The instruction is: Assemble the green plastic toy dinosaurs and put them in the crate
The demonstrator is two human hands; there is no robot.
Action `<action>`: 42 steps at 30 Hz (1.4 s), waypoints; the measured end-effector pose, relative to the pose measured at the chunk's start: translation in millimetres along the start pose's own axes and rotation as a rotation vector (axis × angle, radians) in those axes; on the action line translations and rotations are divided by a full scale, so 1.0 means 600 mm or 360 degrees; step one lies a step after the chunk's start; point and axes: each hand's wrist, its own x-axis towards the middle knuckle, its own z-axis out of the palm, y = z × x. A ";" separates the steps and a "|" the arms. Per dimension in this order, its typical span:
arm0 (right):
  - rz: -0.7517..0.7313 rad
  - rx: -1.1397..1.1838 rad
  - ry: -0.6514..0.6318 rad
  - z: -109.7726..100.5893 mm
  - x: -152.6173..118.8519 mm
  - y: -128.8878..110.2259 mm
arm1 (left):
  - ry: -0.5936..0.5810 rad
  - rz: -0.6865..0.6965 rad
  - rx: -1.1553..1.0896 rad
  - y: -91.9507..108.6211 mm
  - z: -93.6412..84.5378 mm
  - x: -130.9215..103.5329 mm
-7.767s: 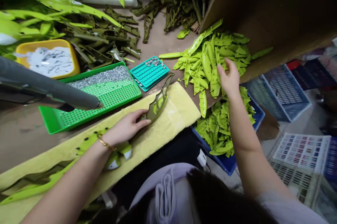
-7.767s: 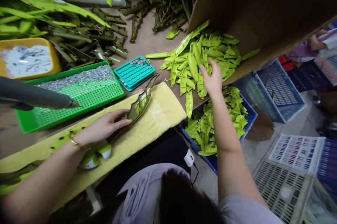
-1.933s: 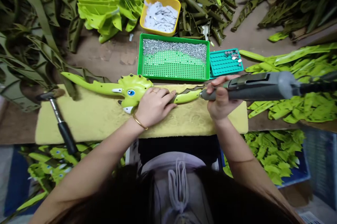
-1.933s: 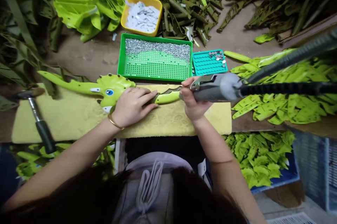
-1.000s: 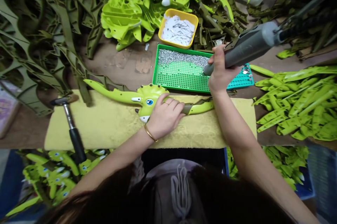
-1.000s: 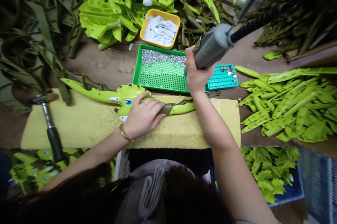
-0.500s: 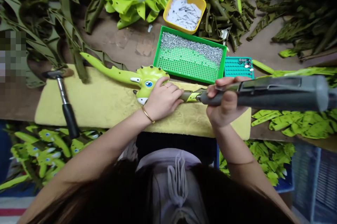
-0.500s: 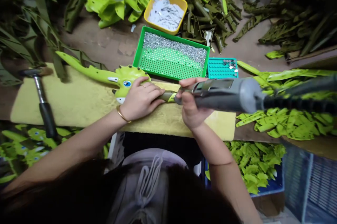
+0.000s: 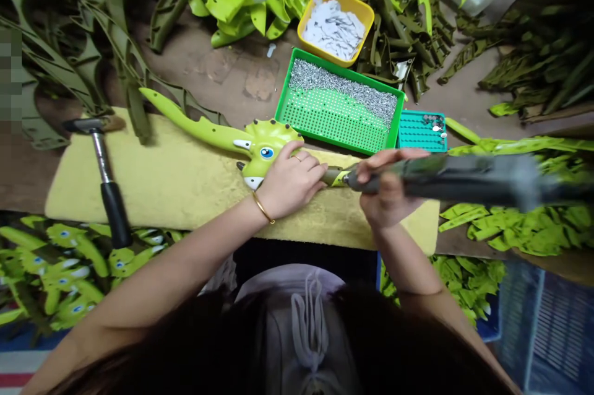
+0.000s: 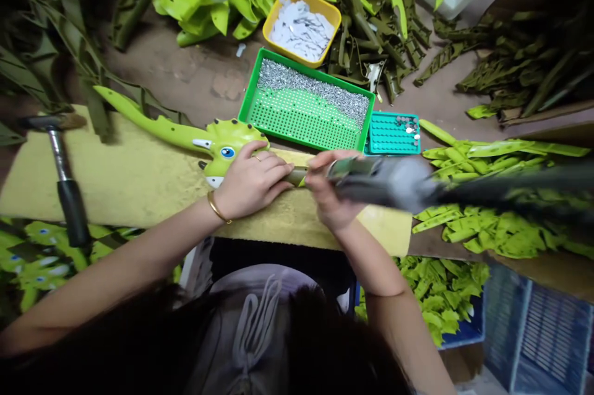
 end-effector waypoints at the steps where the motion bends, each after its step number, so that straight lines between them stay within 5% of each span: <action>1: -0.0098 0.0102 0.0174 0.009 0.024 0.008 | 0.0017 0.0005 -0.0011 0.000 0.000 0.000; 5: -0.0226 0.0000 0.0675 0.049 0.121 0.073 | 0.0049 -0.0008 -0.0086 -0.001 0.001 -0.001; 9: -0.0201 -0.0267 0.0681 0.065 0.156 0.135 | 0.0018 -0.0003 -0.0082 -0.001 0.000 -0.002; 13: -0.0256 -0.0258 0.0663 0.060 0.151 0.151 | 0.0008 0.0015 -0.0022 -0.002 0.001 -0.003; 21: -0.0187 -0.0310 0.0594 0.058 0.148 0.134 | 0.0052 0.0015 -0.0095 -0.002 0.003 -0.005; 32: -0.0092 0.0162 0.0624 0.055 0.147 0.125 | 0.0028 0.0014 -0.0035 0.002 0.001 -0.006; 38: -0.0249 0.0405 0.0521 0.030 0.122 0.054 | -0.0002 -0.0021 -0.0119 0.002 0.001 -0.002; 42: -0.0068 0.0419 0.0242 0.010 0.060 0.004 | -0.0006 -0.0040 -0.0153 0.001 0.003 -0.001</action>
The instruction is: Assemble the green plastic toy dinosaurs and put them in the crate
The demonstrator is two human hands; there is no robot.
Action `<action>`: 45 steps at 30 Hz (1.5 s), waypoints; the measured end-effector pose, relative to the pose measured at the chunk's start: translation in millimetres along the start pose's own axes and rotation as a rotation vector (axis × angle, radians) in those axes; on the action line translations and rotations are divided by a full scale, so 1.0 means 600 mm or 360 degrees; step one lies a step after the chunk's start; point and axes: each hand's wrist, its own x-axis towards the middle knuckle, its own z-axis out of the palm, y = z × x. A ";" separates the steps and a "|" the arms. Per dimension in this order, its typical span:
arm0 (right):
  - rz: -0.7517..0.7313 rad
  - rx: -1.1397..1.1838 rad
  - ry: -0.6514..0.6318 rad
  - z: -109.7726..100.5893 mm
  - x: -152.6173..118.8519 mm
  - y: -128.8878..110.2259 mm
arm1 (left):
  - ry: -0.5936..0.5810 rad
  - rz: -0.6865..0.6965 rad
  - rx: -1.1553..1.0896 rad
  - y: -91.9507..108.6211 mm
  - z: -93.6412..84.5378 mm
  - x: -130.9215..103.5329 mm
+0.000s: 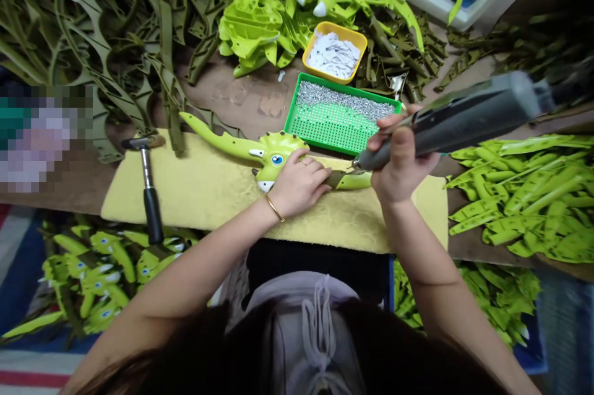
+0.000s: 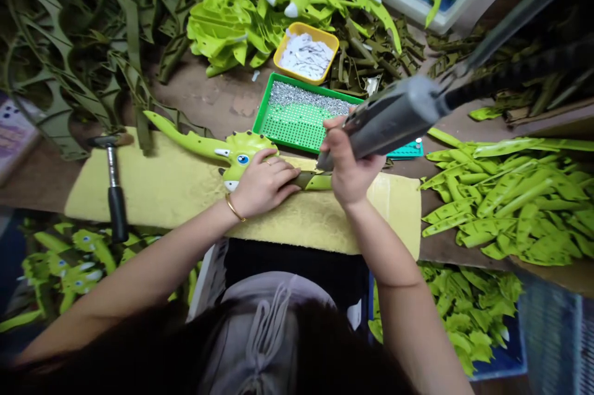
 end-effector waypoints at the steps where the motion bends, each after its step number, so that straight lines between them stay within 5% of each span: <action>1: 0.0042 -0.0017 -0.0042 -0.002 -0.013 -0.006 | 0.0002 -0.0003 -0.0019 0.000 0.000 0.000; 11: -0.0010 -0.0087 -0.0133 -0.006 -0.060 0.027 | 0.0014 0.0029 0.0043 -0.001 -0.003 0.000; 15: -0.0043 -0.0202 -0.0291 0.000 -0.045 0.019 | 0.0016 0.0047 0.0045 -0.001 -0.003 0.004; 19: -0.0168 -0.0247 0.0192 0.032 0.025 0.052 | 0.0197 0.0052 0.0057 0.012 0.001 -0.020; 22: -0.0141 -0.0363 0.0361 0.049 0.066 0.104 | 0.0569 -0.0121 0.0027 0.022 0.001 -0.076; 24: -0.0094 -0.0431 0.0344 0.051 0.075 0.131 | 0.0818 -0.0526 -0.0233 0.025 -0.004 -0.120; 27: -0.0115 -0.0475 0.0338 0.050 0.073 0.146 | 0.0996 -0.1404 -0.1090 0.024 -0.023 -0.161; 30: -0.0191 -0.0510 0.0366 0.049 0.067 0.144 | 0.0746 -0.1919 -0.2038 0.025 -0.048 -0.161; 32: -0.0220 -0.0518 0.0340 0.049 0.064 0.143 | 0.0427 -0.2014 -0.2441 0.028 -0.059 -0.146; 34: -0.0217 -0.0515 0.0272 0.048 0.064 0.145 | 0.0322 -0.2065 -0.2625 0.034 -0.063 -0.129; 38: -0.0175 -0.0536 0.0233 0.046 0.073 0.131 | 0.0598 -0.2090 -0.2800 0.046 -0.054 -0.101; 42: -0.0353 -0.0155 0.0241 0.050 0.070 0.068 | 0.0869 -0.1995 -0.2978 0.050 -0.040 -0.085; 45: -0.0283 -0.0068 0.0053 0.062 0.035 0.007 | 0.0771 -0.1996 -0.3047 0.046 -0.031 -0.079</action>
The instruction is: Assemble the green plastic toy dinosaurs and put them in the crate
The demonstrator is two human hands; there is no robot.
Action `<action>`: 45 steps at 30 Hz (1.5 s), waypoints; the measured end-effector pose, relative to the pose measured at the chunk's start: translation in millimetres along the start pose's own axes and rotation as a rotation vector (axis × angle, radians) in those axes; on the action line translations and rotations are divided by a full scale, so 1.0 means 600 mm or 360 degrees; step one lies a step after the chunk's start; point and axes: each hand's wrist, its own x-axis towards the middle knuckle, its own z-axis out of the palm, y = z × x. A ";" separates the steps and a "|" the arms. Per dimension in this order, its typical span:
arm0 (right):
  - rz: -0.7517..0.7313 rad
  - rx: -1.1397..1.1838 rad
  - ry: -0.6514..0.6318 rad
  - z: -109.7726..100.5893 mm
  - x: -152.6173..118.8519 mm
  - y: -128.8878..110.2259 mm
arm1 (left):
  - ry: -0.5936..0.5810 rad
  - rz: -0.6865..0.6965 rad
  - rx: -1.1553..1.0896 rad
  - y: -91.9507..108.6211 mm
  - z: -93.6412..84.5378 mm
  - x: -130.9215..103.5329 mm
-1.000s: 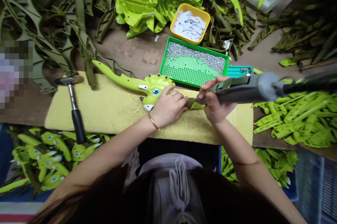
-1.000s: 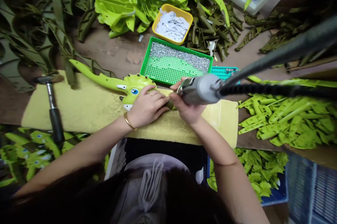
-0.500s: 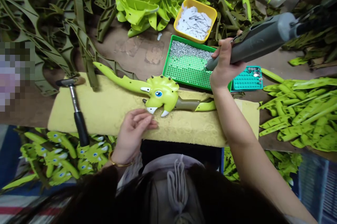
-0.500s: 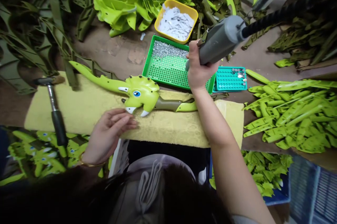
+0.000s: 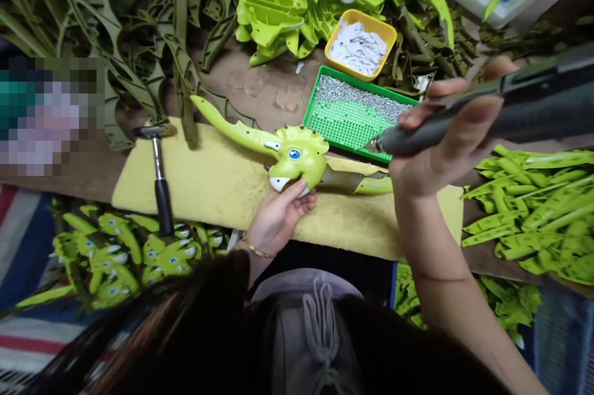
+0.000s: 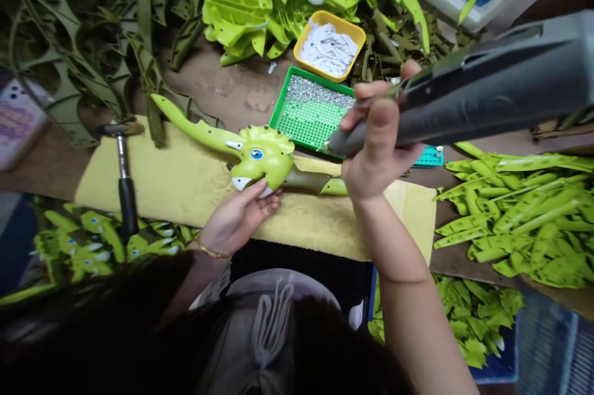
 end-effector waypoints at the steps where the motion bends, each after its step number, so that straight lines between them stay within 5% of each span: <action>1: 0.0082 -0.0001 -0.0081 0.003 -0.013 -0.019 | -0.0015 -0.0043 0.0020 0.000 0.001 0.002; 4: 0.0310 0.0010 -0.0283 0.010 -0.057 -0.055 | -0.0026 -0.0073 0.0046 0.000 0.003 0.006; 9: 0.0385 0.0115 -0.0417 0.016 -0.095 -0.055 | -0.0112 -0.0004 0.0098 -0.003 0.002 0.008; 19: 0.0422 0.0296 -0.0630 0.007 -0.125 -0.031 | 0.0067 -0.0023 -0.0045 -0.007 0.014 -0.005; 27: 0.0423 0.0246 -0.0585 -0.009 -0.117 -0.038 | -0.0031 0.0030 -0.0018 -0.026 0.011 -0.012; 31: 0.0189 0.0105 -0.0235 0.004 -0.038 0.003 | -0.0154 -0.0086 0.0480 -0.007 -0.035 -0.021; 35: 0.0216 -0.0121 0.0154 0.013 0.018 0.088 | -0.0024 0.0098 0.0809 0.031 -0.067 -0.021; 39: 0.0387 -0.0281 0.0068 0.008 0.023 0.144 | 0.0015 0.0230 0.0863 0.054 -0.060 -0.008; 45: 0.0364 -0.0382 0.0042 0.004 0.012 0.164 | 0.0005 0.0197 0.0864 0.055 -0.052 0.007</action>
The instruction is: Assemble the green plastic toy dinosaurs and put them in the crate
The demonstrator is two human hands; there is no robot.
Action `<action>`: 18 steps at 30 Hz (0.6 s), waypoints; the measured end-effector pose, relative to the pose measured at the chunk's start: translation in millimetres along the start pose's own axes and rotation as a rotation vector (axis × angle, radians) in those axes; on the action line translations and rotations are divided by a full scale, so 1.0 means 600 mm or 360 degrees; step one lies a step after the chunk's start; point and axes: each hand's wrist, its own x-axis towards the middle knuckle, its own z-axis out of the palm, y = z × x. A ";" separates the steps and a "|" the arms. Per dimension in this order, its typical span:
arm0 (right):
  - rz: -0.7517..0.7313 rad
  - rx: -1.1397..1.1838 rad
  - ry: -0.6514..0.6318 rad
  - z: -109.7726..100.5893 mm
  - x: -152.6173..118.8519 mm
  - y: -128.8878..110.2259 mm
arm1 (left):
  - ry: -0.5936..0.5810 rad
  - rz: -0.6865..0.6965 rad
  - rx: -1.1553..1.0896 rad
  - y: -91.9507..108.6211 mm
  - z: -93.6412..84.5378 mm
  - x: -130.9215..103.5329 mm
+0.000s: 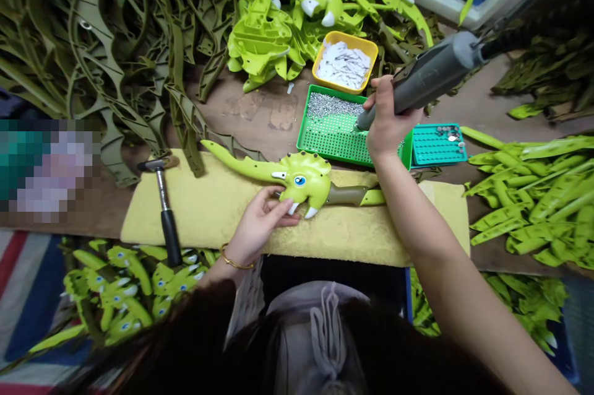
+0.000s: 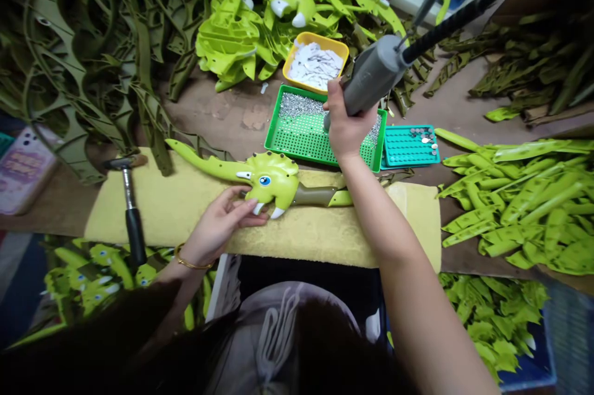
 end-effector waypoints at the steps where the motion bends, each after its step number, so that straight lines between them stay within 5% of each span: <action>1: -0.0014 0.0003 0.0011 0.001 -0.001 0.002 | -0.0008 -0.0002 0.0001 -0.001 -0.001 0.001; 13: -0.0039 0.0105 0.0108 0.009 -0.010 -0.021 | -0.0066 0.0013 0.0009 -0.004 -0.009 0.007; 18: -0.0162 0.0274 0.0138 -0.006 -0.009 -0.076 | -0.0115 0.0057 -0.0078 -0.008 0.002 0.001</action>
